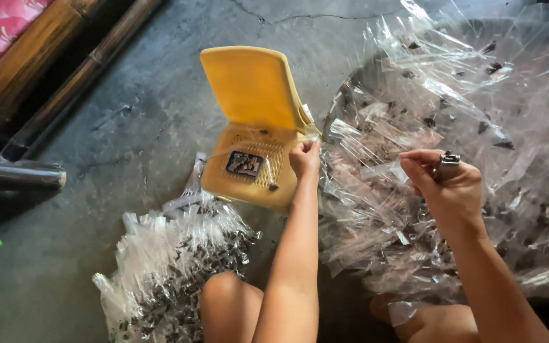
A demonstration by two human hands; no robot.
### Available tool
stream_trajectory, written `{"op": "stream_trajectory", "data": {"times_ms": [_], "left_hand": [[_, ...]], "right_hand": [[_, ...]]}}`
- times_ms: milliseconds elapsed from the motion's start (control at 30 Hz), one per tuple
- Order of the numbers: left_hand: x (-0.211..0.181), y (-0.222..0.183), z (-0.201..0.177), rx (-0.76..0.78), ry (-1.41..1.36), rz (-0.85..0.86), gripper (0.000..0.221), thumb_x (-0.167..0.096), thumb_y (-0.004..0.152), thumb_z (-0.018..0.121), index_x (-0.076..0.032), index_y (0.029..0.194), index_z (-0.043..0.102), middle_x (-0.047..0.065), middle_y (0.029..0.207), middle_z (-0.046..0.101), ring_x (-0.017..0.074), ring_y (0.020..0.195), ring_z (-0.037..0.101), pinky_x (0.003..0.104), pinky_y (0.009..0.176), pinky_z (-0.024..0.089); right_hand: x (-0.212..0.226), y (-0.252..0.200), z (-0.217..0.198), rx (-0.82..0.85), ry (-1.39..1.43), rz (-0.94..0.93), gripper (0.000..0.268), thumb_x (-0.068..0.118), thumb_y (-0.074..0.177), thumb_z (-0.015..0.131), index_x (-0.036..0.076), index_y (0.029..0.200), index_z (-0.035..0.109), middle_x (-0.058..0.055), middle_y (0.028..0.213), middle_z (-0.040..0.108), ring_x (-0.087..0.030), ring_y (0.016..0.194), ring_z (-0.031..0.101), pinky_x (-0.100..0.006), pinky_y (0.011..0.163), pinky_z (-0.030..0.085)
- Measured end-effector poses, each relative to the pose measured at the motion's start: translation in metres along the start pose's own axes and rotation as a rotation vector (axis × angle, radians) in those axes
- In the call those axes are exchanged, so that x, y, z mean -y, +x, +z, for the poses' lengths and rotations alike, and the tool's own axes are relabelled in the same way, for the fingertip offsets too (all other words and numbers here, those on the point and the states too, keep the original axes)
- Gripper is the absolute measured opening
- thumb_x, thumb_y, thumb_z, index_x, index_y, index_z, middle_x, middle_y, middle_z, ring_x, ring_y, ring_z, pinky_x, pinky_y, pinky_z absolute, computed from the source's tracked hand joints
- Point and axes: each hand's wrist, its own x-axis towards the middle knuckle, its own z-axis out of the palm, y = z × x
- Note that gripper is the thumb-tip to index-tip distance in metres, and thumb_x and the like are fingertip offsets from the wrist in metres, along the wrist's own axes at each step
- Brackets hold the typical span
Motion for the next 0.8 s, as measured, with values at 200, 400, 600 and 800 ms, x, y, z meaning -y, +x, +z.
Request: {"op": "stream_trajectory", "data": {"times_ms": [200,400,600,800], "left_hand": [[-0.069,-0.031,-0.019,0.48,-0.807,-0.163,0.017,0.0,0.095,0.067,-0.005,0.11,0.058,0.015,0.109,0.075,0.0195,0.087,0.075,0.025,0.074,0.061],[-0.157,-0.109,-0.058,0.559,-0.677,0.076,0.023,0.003,0.087,0.078,-0.001,0.109,0.074,0.003,0.089,0.072,0.0096,0.077,0.068,0.019,0.075,0.057],[-0.209,-0.151,-0.092,0.648,-0.476,0.308,0.034,-0.005,0.085,0.081,-0.011,0.118,0.072,-0.003,0.078,0.067,0.0033,0.059,0.053,0.016,0.052,0.043],[-0.202,-0.164,-0.101,0.63,-0.411,0.237,0.024,-0.012,0.087,0.084,-0.012,0.11,0.076,0.001,0.082,0.073,0.0009,0.073,0.066,0.019,0.073,0.059]], "right_hand": [[-0.009,0.008,-0.002,0.053,0.038,-0.019,0.012,0.013,0.094,0.075,0.01,0.105,0.077,0.003,0.068,0.064,-0.004,0.053,0.051,-0.018,0.044,0.036],[0.034,0.021,0.013,0.175,0.084,0.119,0.043,0.01,0.09,0.072,0.001,0.131,0.068,-0.005,0.084,0.068,-0.01,0.057,0.053,-0.023,0.05,0.042],[0.064,0.04,0.022,0.267,0.115,0.206,0.042,0.013,0.084,0.077,0.004,0.125,0.073,-0.008,0.068,0.064,-0.012,0.052,0.055,-0.023,0.045,0.044],[0.024,0.031,0.042,0.138,0.459,0.029,0.011,-0.003,0.089,0.075,-0.004,0.099,0.07,-0.01,0.063,0.057,-0.016,0.043,0.056,-0.027,0.044,0.047]]}}
